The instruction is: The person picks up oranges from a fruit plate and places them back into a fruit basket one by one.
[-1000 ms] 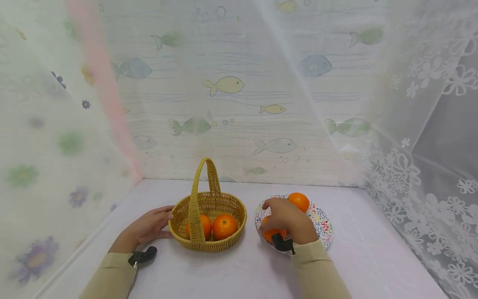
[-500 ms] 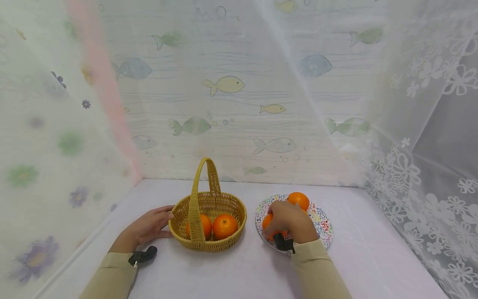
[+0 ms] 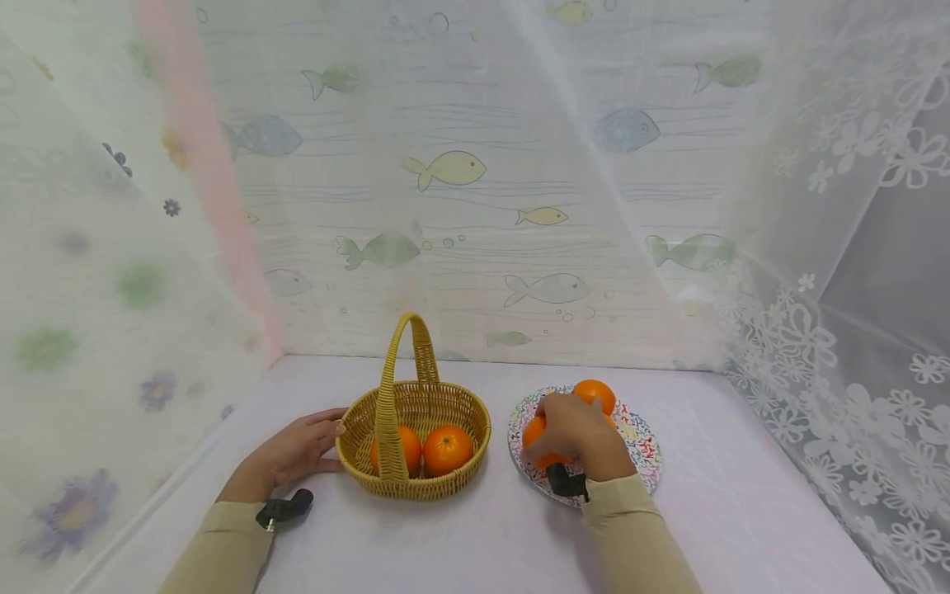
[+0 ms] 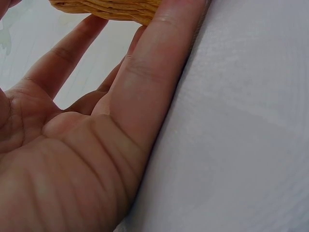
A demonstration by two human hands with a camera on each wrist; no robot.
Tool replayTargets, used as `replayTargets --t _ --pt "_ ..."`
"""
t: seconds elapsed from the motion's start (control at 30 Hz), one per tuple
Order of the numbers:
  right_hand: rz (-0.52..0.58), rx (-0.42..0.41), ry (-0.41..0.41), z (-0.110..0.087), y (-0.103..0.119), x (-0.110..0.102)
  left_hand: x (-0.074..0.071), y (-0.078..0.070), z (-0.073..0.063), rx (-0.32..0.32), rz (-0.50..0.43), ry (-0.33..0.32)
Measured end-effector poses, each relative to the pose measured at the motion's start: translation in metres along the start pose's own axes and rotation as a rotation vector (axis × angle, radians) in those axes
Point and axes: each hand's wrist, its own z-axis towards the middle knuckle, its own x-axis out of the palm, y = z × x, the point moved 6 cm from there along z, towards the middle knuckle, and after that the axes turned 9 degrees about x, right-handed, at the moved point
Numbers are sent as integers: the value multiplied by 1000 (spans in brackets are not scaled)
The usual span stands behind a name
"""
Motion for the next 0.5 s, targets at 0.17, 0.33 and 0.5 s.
replayTargets --t 0.17,0.33,0.5 --pt "-17 -20 -41 1 3 -4 0 -2 0 14 3 23" --pt "-8 -41 -58 3 7 -8 1 -2 0 15 8 23" --pt "37 -32 -65 3 9 -11 0 -1 0 6 7 4"
